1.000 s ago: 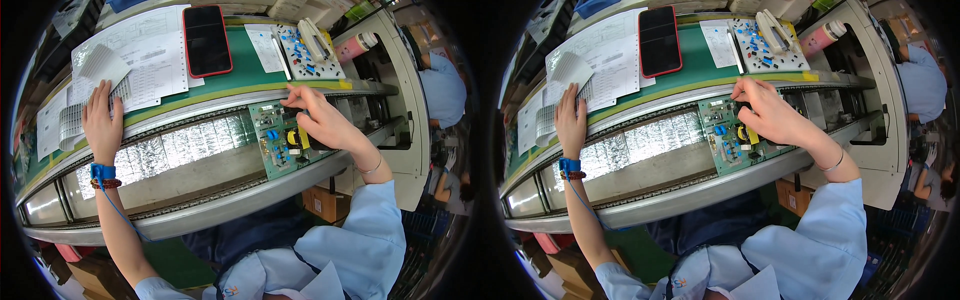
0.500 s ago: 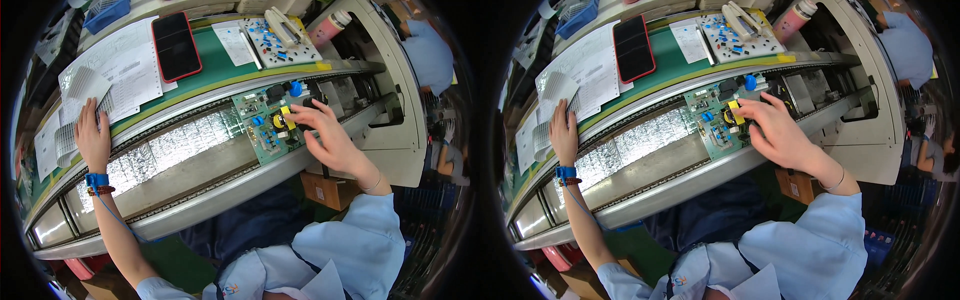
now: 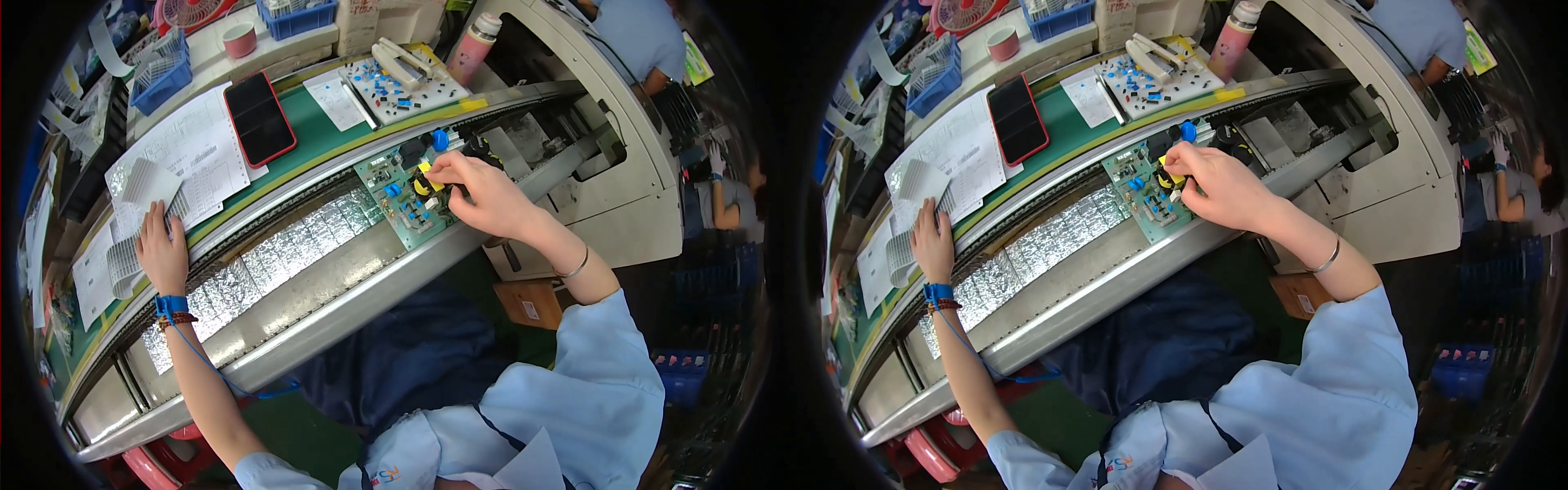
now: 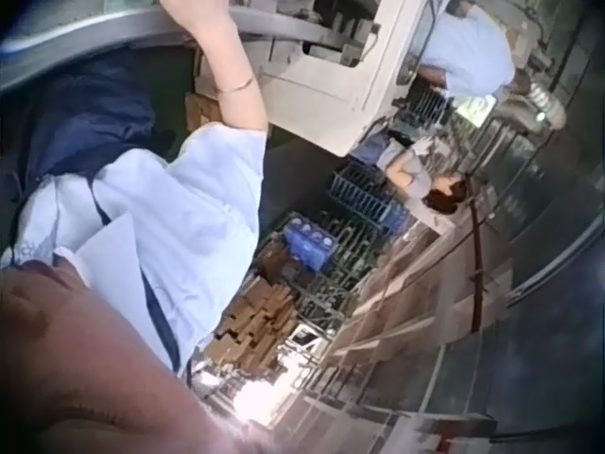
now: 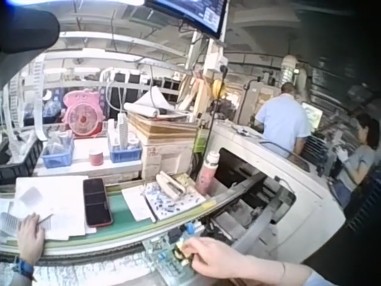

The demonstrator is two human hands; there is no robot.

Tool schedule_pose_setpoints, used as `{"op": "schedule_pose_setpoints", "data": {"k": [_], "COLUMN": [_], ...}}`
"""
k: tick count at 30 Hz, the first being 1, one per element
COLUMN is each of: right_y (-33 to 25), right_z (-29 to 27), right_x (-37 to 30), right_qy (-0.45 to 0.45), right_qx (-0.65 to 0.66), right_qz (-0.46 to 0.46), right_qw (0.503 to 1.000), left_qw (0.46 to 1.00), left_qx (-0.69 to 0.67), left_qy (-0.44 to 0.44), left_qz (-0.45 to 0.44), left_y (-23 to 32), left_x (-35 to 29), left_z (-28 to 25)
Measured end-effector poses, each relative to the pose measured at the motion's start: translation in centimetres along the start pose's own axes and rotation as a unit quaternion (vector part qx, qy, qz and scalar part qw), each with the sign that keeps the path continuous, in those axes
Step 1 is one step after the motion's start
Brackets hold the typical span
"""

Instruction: The person assembles electronic components onto a circuit board by hand, then inspects the assembled circuit board while referencing paper documents and a notebook with a pen.

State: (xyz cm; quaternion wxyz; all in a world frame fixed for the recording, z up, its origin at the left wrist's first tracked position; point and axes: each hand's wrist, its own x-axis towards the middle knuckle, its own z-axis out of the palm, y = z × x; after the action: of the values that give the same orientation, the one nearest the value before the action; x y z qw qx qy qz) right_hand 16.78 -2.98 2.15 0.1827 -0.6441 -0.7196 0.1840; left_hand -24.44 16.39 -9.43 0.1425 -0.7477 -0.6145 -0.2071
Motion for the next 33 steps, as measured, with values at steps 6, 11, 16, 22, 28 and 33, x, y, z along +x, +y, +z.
{"op": "schedule_pose_setpoints", "data": {"k": [6,11,16,22,28,33], "right_y": [-0.7,0.3,0.3,2.5,3.3,3.9], "right_z": [2.6,4.0,2.9,2.4,3.1,3.0], "right_x": [-2.4,-2.2,-2.8,-6.0,-6.6,-6.6], "right_qy": [0.112,0.065,0.099,0.197,0.187,0.183], "right_qx": [-0.125,-0.155,-0.154,-0.148,-0.156,-0.152], "right_qz": [-0.138,-0.076,-0.079,-0.040,-0.040,-0.024], "right_qw": [0.976,0.983,0.980,0.968,0.969,0.971], "left_qw": [1.000,1.000,1.000,1.000,0.998,0.998], "left_qx": [-0.003,-0.022,-0.009,-0.021,-0.043,-0.038], "left_qy": [-0.002,0.010,-0.007,-0.018,-0.024,-0.032], "left_qz": [-0.001,0.011,0.004,0.014,0.031,0.035], "left_y": [0.2,-0.2,-0.1,-0.5,-1.2,-1.2], "left_x": [0.1,0.2,0.2,0.3,0.3,0.2], "left_z": [-0.1,0.1,0.0,0.0,0.3,0.4]}}
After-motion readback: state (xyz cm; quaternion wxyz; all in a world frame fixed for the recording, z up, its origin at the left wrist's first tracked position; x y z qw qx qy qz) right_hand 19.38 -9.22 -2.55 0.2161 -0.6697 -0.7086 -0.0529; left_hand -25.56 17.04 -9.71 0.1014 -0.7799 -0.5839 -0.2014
